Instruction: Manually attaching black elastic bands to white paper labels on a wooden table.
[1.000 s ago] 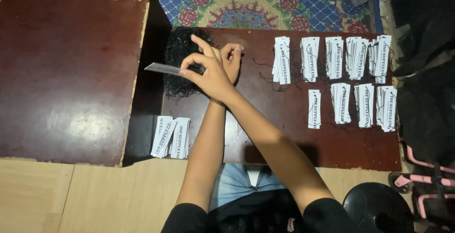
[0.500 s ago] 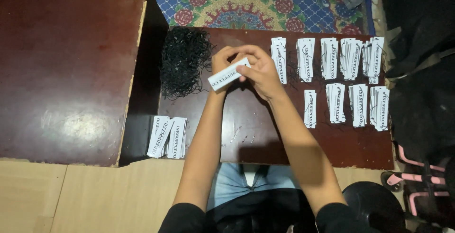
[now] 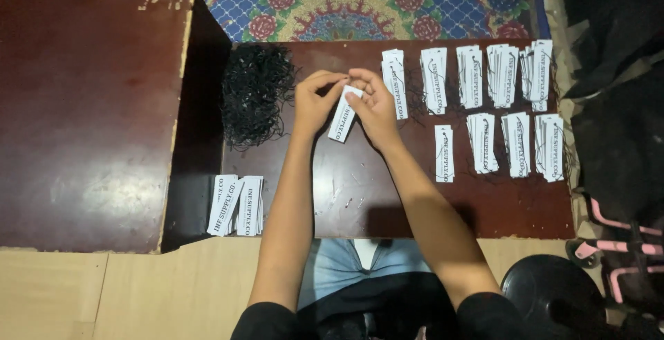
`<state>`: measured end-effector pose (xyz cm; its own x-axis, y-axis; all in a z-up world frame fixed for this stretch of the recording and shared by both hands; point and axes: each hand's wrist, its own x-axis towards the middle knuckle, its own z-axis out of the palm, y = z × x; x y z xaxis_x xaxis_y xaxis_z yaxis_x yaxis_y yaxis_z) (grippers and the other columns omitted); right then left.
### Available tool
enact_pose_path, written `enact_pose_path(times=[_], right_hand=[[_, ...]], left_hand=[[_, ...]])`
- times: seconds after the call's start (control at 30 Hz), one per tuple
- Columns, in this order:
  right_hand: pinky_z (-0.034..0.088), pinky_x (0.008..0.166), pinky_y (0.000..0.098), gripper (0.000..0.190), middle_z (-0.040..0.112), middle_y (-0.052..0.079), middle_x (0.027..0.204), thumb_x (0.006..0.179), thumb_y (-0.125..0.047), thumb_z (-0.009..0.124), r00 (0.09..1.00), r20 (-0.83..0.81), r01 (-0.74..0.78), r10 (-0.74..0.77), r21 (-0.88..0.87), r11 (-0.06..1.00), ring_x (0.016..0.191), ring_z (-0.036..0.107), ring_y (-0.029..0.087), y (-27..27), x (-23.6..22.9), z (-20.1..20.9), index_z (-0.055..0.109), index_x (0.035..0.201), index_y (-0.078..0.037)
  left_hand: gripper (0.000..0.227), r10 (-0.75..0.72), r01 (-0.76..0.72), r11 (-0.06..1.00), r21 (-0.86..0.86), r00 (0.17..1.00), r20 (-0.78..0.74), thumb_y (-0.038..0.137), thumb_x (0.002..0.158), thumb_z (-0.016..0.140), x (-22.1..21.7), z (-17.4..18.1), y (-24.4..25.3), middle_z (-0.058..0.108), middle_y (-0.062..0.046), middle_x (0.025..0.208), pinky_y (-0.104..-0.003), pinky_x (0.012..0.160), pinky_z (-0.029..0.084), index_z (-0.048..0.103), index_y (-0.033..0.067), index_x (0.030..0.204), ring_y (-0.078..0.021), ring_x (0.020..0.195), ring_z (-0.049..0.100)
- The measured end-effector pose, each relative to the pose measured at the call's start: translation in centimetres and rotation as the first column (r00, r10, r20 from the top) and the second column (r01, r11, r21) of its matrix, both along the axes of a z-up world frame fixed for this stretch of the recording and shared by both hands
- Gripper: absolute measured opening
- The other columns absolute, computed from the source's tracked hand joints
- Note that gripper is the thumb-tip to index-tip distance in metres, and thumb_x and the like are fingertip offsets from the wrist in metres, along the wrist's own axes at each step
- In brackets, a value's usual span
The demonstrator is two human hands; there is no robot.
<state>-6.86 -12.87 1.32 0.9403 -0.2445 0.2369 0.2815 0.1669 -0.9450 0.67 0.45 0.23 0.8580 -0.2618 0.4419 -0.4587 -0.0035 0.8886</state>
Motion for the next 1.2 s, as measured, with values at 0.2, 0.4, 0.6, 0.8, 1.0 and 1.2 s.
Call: enact_pose_path(times=[0.2, 0.4, 0.6, 0.8, 1.0, 1.2], right_hand=[[0.052, 0.065, 0.0188, 0.025, 0.067, 0.005, 0.086, 0.093, -0.005, 0.080, 0.982, 0.026, 0.186, -0.188, 0.054, 0.981, 0.071, 0.065, 0.006, -0.8, 0.4, -1.5, 0.061, 0.109, -0.001], [0.050, 0.061, 0.0184, 0.022, 0.062, 0.004, 0.087, 0.090, -0.001, 0.080, 0.963, 0.051, 0.265, -0.264, -0.014, 0.964, 0.067, 0.059, 0.005, -0.7, 0.3, -1.5, 0.070, 0.110, 0.001], [0.052, 0.072, 0.0196, 0.023, 0.060, 0.004, 0.105, 0.091, -0.004, 0.082, 0.947, 0.107, 0.313, -0.301, -0.121, 0.942, 0.078, 0.054, 0.005, -0.8, 0.4, -1.4, 0.076, 0.113, -0.003], [0.052, 0.075, 0.0242, 0.025, 0.062, 0.007, 0.104, 0.092, -0.007, 0.081, 0.925, 0.128, 0.378, -0.356, -0.255, 0.890, 0.083, 0.056, 0.009, -0.8, -0.3, -1.0, 0.077, 0.117, -0.007], [0.053, 0.076, 0.0245, 0.025, 0.065, 0.007, 0.104, 0.094, -0.011, 0.081, 0.914, 0.134, 0.405, -0.383, -0.290, 0.867, 0.085, 0.057, 0.011, -0.9, -0.2, -1.1, 0.077, 0.119, -0.009], [0.053, 0.075, 0.0258, 0.027, 0.067, 0.007, 0.104, 0.094, -0.007, 0.079, 0.927, 0.173, 0.371, -0.332, -0.302, 0.878, 0.086, 0.061, 0.012, -0.8, -0.2, -0.9, 0.078, 0.120, -0.011]], left_hand=[[0.014, -0.098, 0.097, 0.995, 0.022, 0.995, 0.024, 0.008, 0.093, 0.076, -0.6, 1.3, 0.2, 0.075, -0.010, 0.091, -0.039, 0.090, 0.052, 0.082, 0.0119, 0.105, -0.0248, 0.093, 0.071], [0.016, -0.164, 0.164, 0.985, 0.048, 0.986, -0.013, 0.004, 0.089, 0.079, -1.1, 1.2, 0.3, 0.073, -0.009, 0.087, -0.035, 0.084, 0.052, 0.082, 0.0116, 0.104, -0.0183, 0.085, 0.067], [0.015, -0.177, 0.177, 0.983, 0.050, 0.984, 0.001, 0.003, 0.087, 0.080, -1.7, 1.6, 0.0, 0.071, -0.009, 0.085, -0.035, 0.082, 0.052, 0.082, 0.0105, 0.101, -0.0180, 0.083, 0.065], [0.012, -0.101, 0.102, 0.994, 0.036, 0.995, -0.009, 0.008, 0.091, 0.080, -1.9, 1.2, -0.6, 0.071, -0.007, 0.083, -0.033, 0.078, 0.051, 0.083, 0.0131, 0.102, -0.0164, 0.079, 0.064], [0.011, -0.104, 0.102, 0.994, -0.037, 0.993, -0.051, 0.012, 0.094, 0.077, -2.1, 1.9, -0.7, 0.072, -0.006, 0.085, -0.032, 0.078, 0.051, 0.082, 0.0117, 0.104, -0.0139, 0.080, 0.063], [0.009, -0.118, 0.117, 0.993, -0.032, 0.992, -0.048, 0.011, 0.093, 0.078, -2.5, 1.5, -1.2, 0.071, -0.006, 0.084, -0.034, 0.082, 0.052, 0.082, 0.0122, 0.101, -0.0163, 0.081, 0.064]])
